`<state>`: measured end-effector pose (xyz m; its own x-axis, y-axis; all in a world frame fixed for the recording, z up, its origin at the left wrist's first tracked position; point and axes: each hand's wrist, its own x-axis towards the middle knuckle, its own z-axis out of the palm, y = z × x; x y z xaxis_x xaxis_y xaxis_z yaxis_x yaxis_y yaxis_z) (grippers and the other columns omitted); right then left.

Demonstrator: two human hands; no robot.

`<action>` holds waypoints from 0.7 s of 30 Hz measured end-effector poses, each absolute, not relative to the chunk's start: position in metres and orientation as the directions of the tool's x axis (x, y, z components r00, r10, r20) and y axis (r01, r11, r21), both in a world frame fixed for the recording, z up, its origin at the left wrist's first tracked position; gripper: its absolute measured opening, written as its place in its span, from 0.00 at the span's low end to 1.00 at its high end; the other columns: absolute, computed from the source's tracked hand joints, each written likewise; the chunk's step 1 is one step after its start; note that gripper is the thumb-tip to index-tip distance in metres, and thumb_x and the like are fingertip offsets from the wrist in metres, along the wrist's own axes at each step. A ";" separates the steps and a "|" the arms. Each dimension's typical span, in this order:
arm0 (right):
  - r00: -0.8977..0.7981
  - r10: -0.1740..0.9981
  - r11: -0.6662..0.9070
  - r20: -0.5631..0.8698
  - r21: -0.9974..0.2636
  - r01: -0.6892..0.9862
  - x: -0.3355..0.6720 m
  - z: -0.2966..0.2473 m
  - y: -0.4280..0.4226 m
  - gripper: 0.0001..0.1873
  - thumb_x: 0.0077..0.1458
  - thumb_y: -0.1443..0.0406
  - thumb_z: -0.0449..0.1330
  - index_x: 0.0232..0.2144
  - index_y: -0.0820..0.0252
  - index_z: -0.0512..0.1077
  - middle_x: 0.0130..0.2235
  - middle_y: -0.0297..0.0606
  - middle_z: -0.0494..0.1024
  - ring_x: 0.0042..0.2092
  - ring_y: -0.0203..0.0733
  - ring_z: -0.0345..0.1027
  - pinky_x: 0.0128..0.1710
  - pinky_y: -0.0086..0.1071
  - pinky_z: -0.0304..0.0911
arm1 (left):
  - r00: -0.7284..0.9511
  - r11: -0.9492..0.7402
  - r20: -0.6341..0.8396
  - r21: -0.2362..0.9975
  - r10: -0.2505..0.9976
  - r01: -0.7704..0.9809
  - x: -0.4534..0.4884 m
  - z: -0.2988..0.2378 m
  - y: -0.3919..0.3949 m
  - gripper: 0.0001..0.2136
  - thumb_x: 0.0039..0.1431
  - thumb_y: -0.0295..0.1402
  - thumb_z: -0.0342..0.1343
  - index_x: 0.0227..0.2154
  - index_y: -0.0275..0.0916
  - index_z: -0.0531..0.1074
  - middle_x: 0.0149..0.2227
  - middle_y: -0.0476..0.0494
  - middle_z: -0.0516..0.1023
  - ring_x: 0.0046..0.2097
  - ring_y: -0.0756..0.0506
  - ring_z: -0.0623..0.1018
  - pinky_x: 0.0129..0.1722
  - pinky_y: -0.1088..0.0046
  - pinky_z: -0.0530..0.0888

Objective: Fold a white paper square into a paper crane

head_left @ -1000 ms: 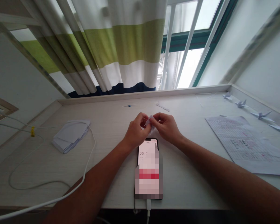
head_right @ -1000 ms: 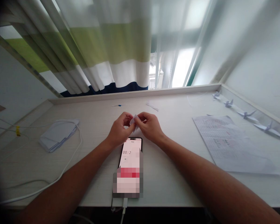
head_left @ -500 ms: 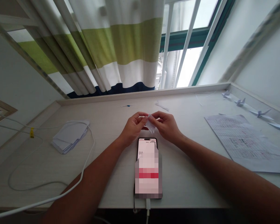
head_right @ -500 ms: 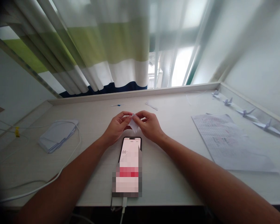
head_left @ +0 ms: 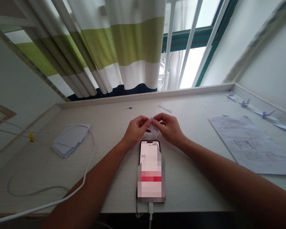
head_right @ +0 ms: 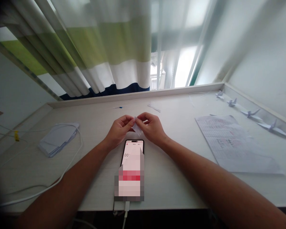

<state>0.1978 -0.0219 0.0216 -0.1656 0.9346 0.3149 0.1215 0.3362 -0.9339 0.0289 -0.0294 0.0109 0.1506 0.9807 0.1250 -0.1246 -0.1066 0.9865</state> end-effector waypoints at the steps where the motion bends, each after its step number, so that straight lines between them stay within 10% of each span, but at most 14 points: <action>1: -0.162 0.934 0.341 0.319 -0.931 0.128 0.198 0.022 -0.022 0.14 0.57 0.54 0.68 0.32 0.60 0.79 0.34 0.40 0.82 0.35 0.41 0.75 0.36 0.36 0.72 | 0.163 -0.096 0.117 0.987 0.980 -0.131 0.029 0.011 -0.030 0.20 0.55 0.49 0.69 0.35 0.36 0.76 0.32 0.46 0.81 0.35 0.49 0.80 0.36 0.70 0.80; 21: -0.147 0.916 0.393 0.374 -0.909 0.137 0.195 0.027 -0.028 0.20 0.58 0.48 0.68 0.33 0.58 0.80 0.35 0.41 0.83 0.38 0.45 0.77 0.38 0.40 0.75 | 0.244 0.006 0.065 0.960 0.968 -0.279 0.028 0.011 -0.032 0.19 0.56 0.50 0.69 0.34 0.38 0.75 0.32 0.50 0.79 0.36 0.50 0.79 0.39 0.71 0.80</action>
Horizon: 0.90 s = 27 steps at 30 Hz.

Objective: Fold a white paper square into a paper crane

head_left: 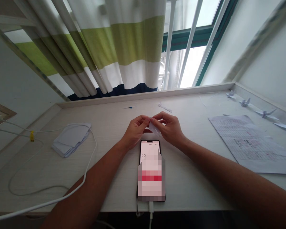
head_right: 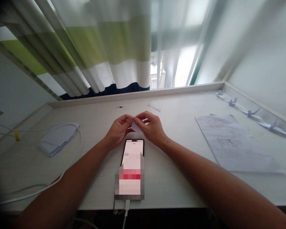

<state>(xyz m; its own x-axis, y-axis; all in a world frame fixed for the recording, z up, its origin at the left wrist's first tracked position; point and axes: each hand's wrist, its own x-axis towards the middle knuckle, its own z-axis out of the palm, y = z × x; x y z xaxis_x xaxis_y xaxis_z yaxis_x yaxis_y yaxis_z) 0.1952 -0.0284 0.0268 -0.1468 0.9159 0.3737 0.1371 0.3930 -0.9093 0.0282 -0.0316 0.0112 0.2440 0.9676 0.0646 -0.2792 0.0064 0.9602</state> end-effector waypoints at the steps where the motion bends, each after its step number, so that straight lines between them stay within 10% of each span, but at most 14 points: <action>1: -0.142 0.916 0.393 0.375 -0.909 0.138 0.195 0.027 -0.028 0.19 0.58 0.48 0.68 0.33 0.58 0.80 0.35 0.41 0.83 0.38 0.45 0.77 0.38 0.40 0.75 | 0.234 -0.004 0.072 0.960 0.969 -0.280 0.028 0.011 -0.032 0.19 0.56 0.50 0.69 0.34 0.38 0.75 0.32 0.49 0.79 0.36 0.50 0.79 0.40 0.70 0.80; 15: -0.164 0.898 0.432 0.409 -0.890 0.144 0.194 0.027 -0.030 0.15 0.60 0.53 0.67 0.35 0.58 0.80 0.35 0.39 0.82 0.38 0.43 0.76 0.40 0.39 0.75 | 0.127 -0.119 0.149 0.970 0.981 -0.213 0.032 0.010 -0.032 0.19 0.56 0.51 0.68 0.32 0.38 0.75 0.29 0.51 0.77 0.32 0.52 0.74 0.34 0.75 0.75; 27: -0.195 0.913 0.372 0.358 -0.927 0.042 0.195 0.031 -0.032 0.09 0.58 0.59 0.66 0.35 0.58 0.81 0.37 0.41 0.84 0.41 0.46 0.78 0.41 0.39 0.74 | 0.091 -0.435 0.429 0.843 0.898 0.315 0.023 0.015 -0.037 0.13 0.67 0.46 0.59 0.36 0.41 0.75 0.34 0.47 0.80 0.35 0.47 0.78 0.37 0.72 0.73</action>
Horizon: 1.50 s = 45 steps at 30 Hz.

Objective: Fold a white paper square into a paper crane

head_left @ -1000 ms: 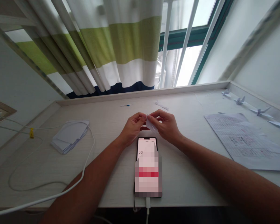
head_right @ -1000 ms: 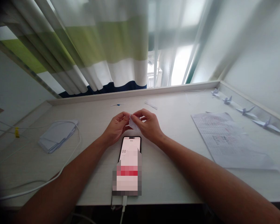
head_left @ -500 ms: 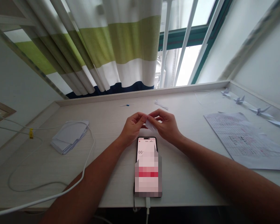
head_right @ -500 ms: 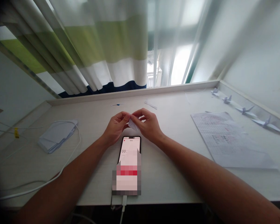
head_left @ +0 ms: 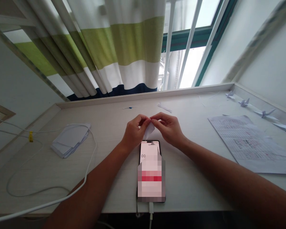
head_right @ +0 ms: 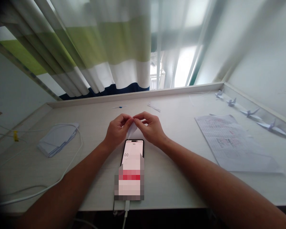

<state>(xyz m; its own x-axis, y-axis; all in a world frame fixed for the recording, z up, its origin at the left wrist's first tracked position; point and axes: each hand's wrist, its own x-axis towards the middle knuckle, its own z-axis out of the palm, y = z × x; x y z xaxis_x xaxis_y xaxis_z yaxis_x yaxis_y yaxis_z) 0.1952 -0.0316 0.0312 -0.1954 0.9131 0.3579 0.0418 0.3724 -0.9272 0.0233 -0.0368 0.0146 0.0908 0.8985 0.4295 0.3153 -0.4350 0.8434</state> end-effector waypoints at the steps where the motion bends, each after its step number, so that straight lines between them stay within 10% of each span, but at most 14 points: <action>1: -0.192 0.912 0.373 0.361 -0.927 0.030 0.196 0.031 -0.031 0.09 0.57 0.59 0.66 0.35 0.58 0.81 0.37 0.41 0.84 0.41 0.45 0.77 0.41 0.39 0.73 | 0.100 -0.455 0.449 0.830 0.888 0.323 0.023 0.015 -0.037 0.12 0.67 0.45 0.59 0.37 0.41 0.75 0.35 0.47 0.81 0.36 0.47 0.79 0.38 0.71 0.74; 45: -0.313 0.892 0.335 0.325 -0.942 -0.022 0.207 0.030 -0.021 0.15 0.57 0.54 0.69 0.32 0.61 0.82 0.32 0.40 0.82 0.34 0.40 0.73 0.36 0.35 0.69 | 0.238 -0.475 0.439 0.871 0.866 0.124 0.021 0.007 -0.033 0.11 0.66 0.38 0.62 0.42 0.43 0.65 0.36 0.51 0.74 0.35 0.51 0.77 0.35 0.74 0.73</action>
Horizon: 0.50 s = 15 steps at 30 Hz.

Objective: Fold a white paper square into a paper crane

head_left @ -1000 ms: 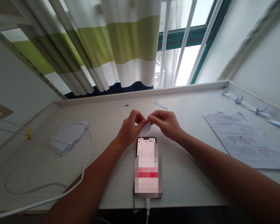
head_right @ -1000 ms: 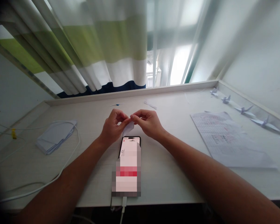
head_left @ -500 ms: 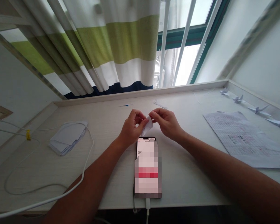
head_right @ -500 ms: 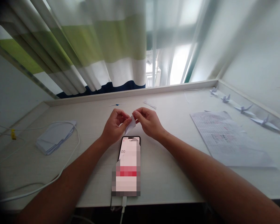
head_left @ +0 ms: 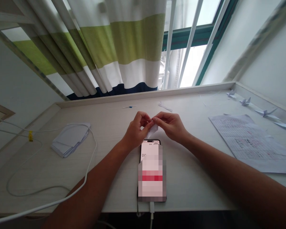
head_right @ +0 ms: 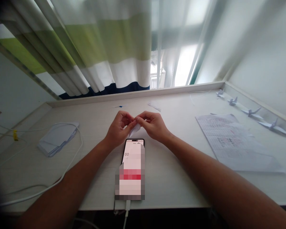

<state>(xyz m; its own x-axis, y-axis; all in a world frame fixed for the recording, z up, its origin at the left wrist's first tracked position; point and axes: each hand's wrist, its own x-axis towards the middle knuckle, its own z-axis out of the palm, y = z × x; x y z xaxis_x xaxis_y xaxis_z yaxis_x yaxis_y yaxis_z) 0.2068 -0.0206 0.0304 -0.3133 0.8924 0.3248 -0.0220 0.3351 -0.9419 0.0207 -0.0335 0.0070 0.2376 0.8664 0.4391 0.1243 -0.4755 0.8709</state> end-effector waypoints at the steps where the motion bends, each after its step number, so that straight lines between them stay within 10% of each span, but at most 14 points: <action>1: -0.308 0.893 0.337 0.328 -0.941 -0.024 0.207 0.030 -0.020 0.15 0.57 0.54 0.70 0.33 0.61 0.82 0.33 0.40 0.82 0.34 0.40 0.73 0.36 0.35 0.69 | 0.241 -0.470 0.434 0.874 0.868 0.120 0.021 0.007 -0.033 0.11 0.67 0.38 0.62 0.42 0.43 0.65 0.36 0.51 0.74 0.35 0.51 0.77 0.35 0.74 0.72; 15: -0.269 0.893 0.383 0.361 -0.923 0.030 0.206 0.030 -0.023 0.11 0.57 0.57 0.68 0.34 0.60 0.81 0.34 0.40 0.82 0.36 0.42 0.74 0.37 0.36 0.71 | 0.185 -0.415 0.400 0.909 0.897 0.044 0.022 0.006 -0.032 0.10 0.66 0.40 0.62 0.43 0.41 0.71 0.39 0.46 0.78 0.40 0.48 0.79 0.39 0.72 0.75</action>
